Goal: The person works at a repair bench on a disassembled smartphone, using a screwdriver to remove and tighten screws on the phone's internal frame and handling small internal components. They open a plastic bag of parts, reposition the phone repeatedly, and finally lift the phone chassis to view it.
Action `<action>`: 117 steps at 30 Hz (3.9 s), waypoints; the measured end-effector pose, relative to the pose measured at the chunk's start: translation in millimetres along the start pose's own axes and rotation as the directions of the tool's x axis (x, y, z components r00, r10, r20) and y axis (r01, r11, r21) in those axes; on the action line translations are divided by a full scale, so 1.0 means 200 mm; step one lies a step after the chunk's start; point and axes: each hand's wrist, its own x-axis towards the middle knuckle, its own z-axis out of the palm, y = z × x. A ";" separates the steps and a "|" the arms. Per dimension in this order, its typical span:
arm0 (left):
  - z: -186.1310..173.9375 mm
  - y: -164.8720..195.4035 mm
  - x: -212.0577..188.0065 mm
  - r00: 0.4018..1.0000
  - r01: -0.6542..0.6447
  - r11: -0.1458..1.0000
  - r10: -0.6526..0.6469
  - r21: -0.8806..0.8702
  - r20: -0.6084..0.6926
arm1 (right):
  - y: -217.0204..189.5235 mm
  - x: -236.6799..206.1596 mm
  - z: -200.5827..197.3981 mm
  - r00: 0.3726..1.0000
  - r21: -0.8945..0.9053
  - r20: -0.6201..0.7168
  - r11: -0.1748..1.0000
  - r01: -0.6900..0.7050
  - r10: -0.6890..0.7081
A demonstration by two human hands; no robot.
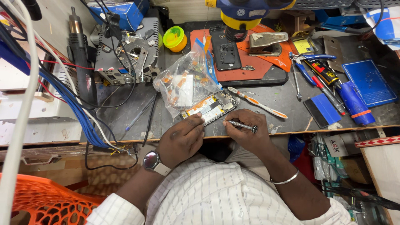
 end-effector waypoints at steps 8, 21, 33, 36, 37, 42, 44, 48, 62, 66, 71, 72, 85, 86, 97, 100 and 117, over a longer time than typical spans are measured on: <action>0.00 0.01 -0.01 0.996 0.084 0.996 -0.084 -0.007 -0.024 | -0.07 0.02 0.01 0.936 0.106 0.029 0.930 -0.353 0.352; 0.00 -0.02 -0.02 0.998 0.033 0.999 -0.032 0.011 -0.050 | -0.07 0.04 0.13 0.978 0.106 0.108 0.976 -0.189 0.178; 0.01 0.00 -0.04 0.997 0.036 0.999 -0.034 0.032 -0.067 | -0.09 0.02 0.13 0.985 0.057 0.069 0.985 -0.165 0.161; 0.01 -0.01 -0.04 0.997 0.041 0.999 -0.039 0.026 -0.063 | -0.09 0.02 0.13 0.962 0.112 0.071 0.956 -0.270 0.263; 0.01 -0.01 -0.04 0.997 0.044 0.999 -0.043 0.026 -0.062 | -0.09 0.02 0.13 0.964 0.098 0.076 0.961 -0.260 0.253; 0.01 -0.01 -0.04 0.997 0.040 0.999 -0.038 0.026 -0.064 | -0.07 0.01 0.12 0.973 0.031 0.086 0.976 -0.217 0.214; 0.01 0.00 -0.03 0.997 0.042 0.999 -0.040 0.023 -0.064 | -0.05 0.02 0.11 0.996 -0.115 0.090 0.993 0.036 -0.026; 0.00 0.00 -0.03 0.997 0.046 0.999 -0.045 0.010 -0.062 | -0.04 0.03 0.12 0.969 -0.239 0.098 0.940 0.244 -0.227; -0.01 0.00 -0.03 0.998 0.040 0.999 -0.040 0.009 -0.048 | -0.07 0.02 0.12 0.986 -0.005 0.000 0.986 -0.169 0.169; -0.01 0.00 -0.03 0.998 0.054 0.999 -0.053 0.007 -0.041 | -0.08 0.01 0.11 0.963 0.028 0.015 0.962 -0.271 0.271; -0.02 0.01 -0.03 0.997 0.061 0.998 -0.061 -0.004 -0.043 | -0.08 0.01 0.11 0.976 0.040 0.022 0.975 -0.220 0.219; -0.02 0.01 -0.03 0.997 0.061 0.998 -0.061 -0.006 -0.045 | -0.08 0.01 0.11 0.983 0.037 0.021 0.982 -0.183 0.182; -0.02 0.02 -0.02 0.996 0.073 0.997 -0.074 -0.025 -0.054 | -0.08 -0.01 0.12 0.980 0.009 -0.040 0.981 -0.196 0.196; -0.03 0.02 -0.01 0.995 0.080 0.996 -0.082 -0.024 -0.054 | -0.08 -0.02 0.11 0.960 0.014 -0.045 0.961 -0.278 0.278; 0.10 0.08 0.08 0.931 0.335 0.942 -0.330 0.006 -0.153 | 0.06 -0.08 0.04 0.831 0.487 0.048 0.713 -0.504 0.555; 0.14 0.10 0.09 0.898 0.394 0.919 -0.390 -0.021 -0.206 | 0.07 -0.09 0.03 0.855 0.474 0.051 0.741 -0.476 0.517; 0.24 0.12 0.11 0.884 0.406 0.912 -0.375 0.058 -0.281 | -0.06 -0.01 0.01 0.972 -0.023 -0.109 0.977 -0.214 0.210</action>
